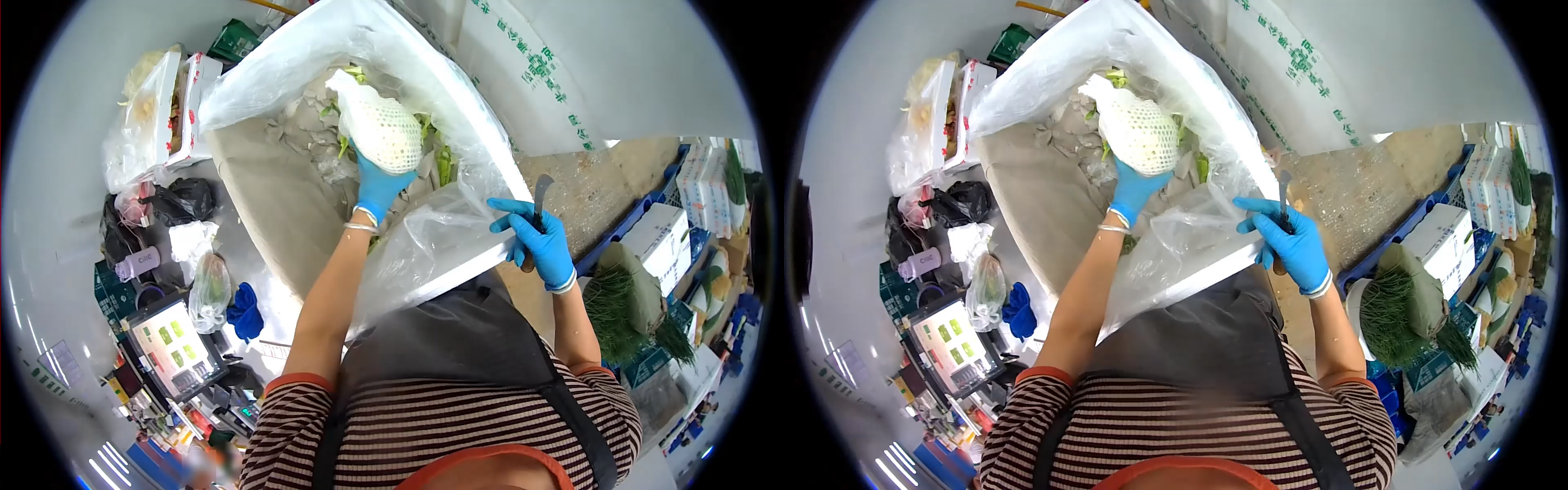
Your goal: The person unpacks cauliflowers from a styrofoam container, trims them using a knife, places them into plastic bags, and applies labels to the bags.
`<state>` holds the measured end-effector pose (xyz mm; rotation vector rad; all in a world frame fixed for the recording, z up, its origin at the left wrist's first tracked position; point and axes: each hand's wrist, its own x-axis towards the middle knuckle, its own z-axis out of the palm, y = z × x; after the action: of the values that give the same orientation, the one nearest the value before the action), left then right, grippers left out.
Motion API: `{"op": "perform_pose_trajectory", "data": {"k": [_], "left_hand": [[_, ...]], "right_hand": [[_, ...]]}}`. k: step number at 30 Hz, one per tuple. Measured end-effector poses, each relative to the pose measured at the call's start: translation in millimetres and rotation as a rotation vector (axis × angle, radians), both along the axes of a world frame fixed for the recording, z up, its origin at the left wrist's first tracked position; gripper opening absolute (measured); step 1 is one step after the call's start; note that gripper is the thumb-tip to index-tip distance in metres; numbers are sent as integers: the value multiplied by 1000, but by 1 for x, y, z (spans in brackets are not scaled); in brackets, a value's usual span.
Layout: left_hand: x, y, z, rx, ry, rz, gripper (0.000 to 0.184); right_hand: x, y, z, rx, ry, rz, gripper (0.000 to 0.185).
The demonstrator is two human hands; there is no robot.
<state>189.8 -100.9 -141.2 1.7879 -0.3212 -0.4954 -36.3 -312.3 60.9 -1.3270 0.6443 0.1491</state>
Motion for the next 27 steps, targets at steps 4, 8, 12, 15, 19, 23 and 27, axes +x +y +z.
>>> {"op": "perform_pose_trajectory", "data": {"k": [4,8,12,15,19,23,27], "left_hand": [[-16,10,68,5,39,219,88],[13,6,31,-516,315,406,66],[29,47,10,-568,631,365,55],[18,80,37,-782,830,355,57],[-2,88,81,-1078,942,264,65],[-12,89,106,-1155,799,197,72],[-19,99,104,-1154,770,203,72]], "right_hand": [[13,3,11,-17,84,73,30],[22,9,19,-98,139,153,32],[31,20,29,-153,107,202,33],[50,23,33,-164,-22,244,37],[87,30,37,-232,-162,206,44],[124,29,27,-228,-276,135,45],[142,28,20,-334,-363,149,55]]}}
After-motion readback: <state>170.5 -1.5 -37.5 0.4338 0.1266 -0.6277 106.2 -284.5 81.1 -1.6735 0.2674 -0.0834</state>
